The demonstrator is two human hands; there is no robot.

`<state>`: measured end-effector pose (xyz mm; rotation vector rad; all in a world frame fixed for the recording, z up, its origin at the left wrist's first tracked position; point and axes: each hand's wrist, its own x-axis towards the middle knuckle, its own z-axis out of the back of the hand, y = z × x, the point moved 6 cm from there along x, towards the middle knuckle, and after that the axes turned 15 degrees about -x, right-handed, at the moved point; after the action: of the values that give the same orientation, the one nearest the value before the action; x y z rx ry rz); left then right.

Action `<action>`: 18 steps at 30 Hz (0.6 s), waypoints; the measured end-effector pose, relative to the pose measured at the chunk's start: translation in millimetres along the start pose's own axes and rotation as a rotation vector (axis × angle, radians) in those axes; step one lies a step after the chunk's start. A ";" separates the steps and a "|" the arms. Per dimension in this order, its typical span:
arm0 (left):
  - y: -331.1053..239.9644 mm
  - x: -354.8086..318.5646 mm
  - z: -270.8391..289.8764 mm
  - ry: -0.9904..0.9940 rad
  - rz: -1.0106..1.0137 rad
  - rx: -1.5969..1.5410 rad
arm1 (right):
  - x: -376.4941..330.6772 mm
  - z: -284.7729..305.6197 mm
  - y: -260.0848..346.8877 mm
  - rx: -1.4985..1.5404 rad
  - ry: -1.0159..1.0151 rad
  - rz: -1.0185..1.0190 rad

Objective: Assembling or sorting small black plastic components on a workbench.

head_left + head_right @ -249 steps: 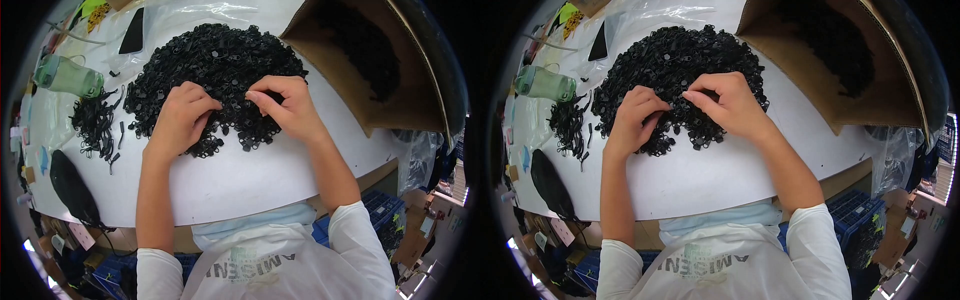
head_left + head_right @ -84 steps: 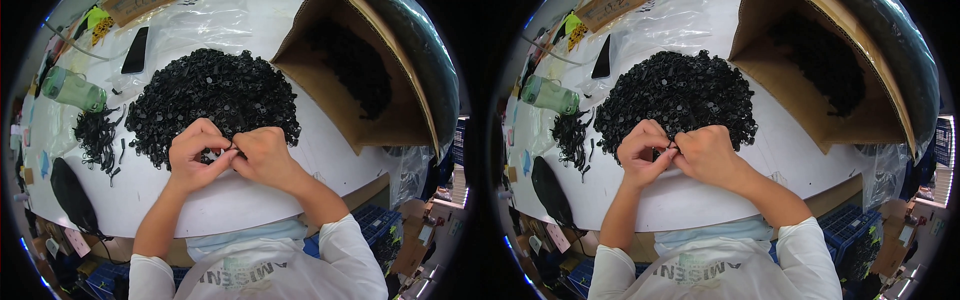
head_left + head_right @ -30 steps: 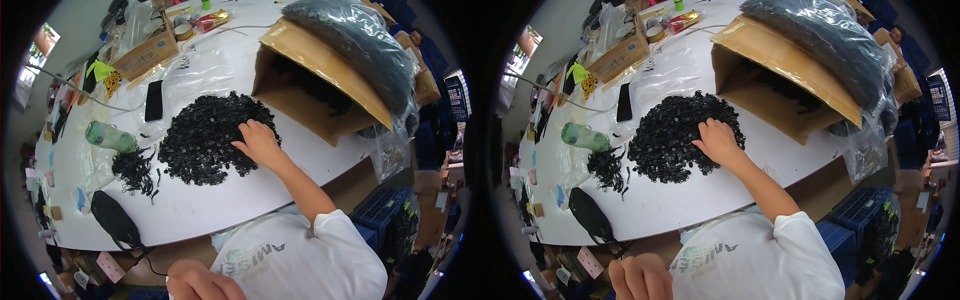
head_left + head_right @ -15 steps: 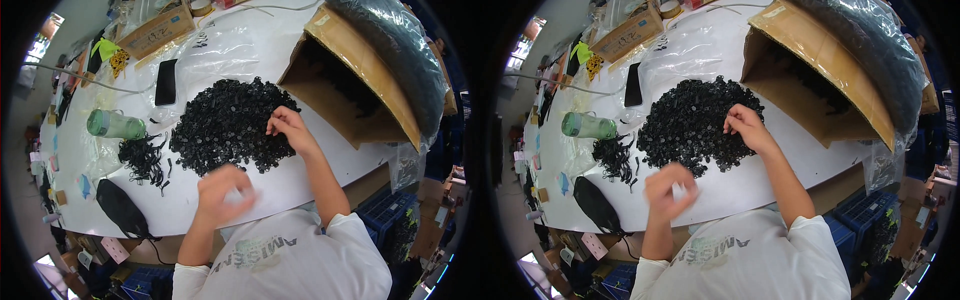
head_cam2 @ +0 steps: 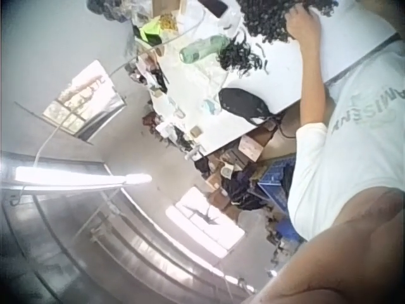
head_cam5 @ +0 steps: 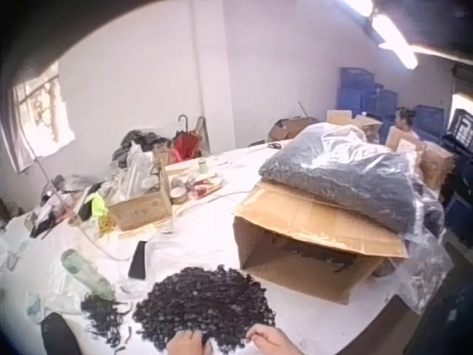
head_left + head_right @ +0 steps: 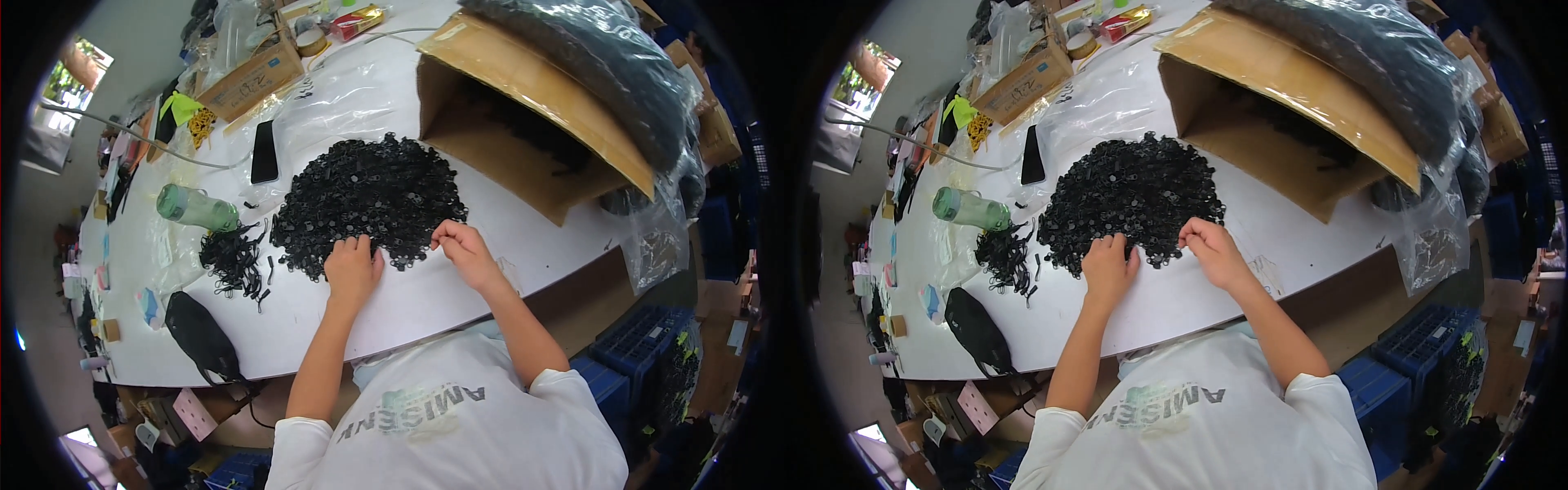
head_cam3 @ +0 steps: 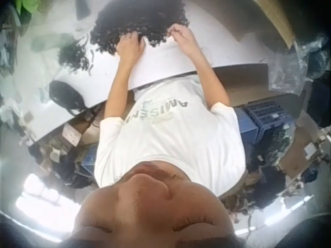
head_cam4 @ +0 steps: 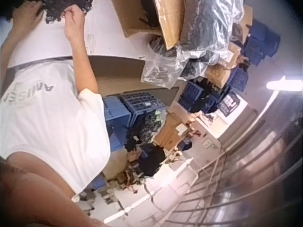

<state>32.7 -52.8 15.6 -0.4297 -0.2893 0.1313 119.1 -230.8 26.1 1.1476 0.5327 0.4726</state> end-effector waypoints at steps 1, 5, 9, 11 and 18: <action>-0.4 0.7 -0.7 0.000 -0.006 0.028 | -6.4 0.9 1.3 -0.010 -0.050 0.011; -0.1 4.7 -2.5 0.067 0.002 0.052 | -27.4 2.7 7.4 -0.133 -0.029 0.044; 8.7 10.5 -6.1 0.188 0.077 0.059 | -38.6 -0.9 14.9 -0.139 0.010 0.092; 16.7 9.6 -7.0 0.227 0.122 0.077 | -39.0 -1.9 18.2 -0.256 -0.055 0.113; 20.9 17.8 4.9 0.207 0.168 -0.068 | -23.2 -24.6 -11.2 0.137 0.026 -0.070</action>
<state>46.8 -28.7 15.4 -0.5305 -0.0536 0.2399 86.6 -230.9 11.4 1.2503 0.6334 0.3958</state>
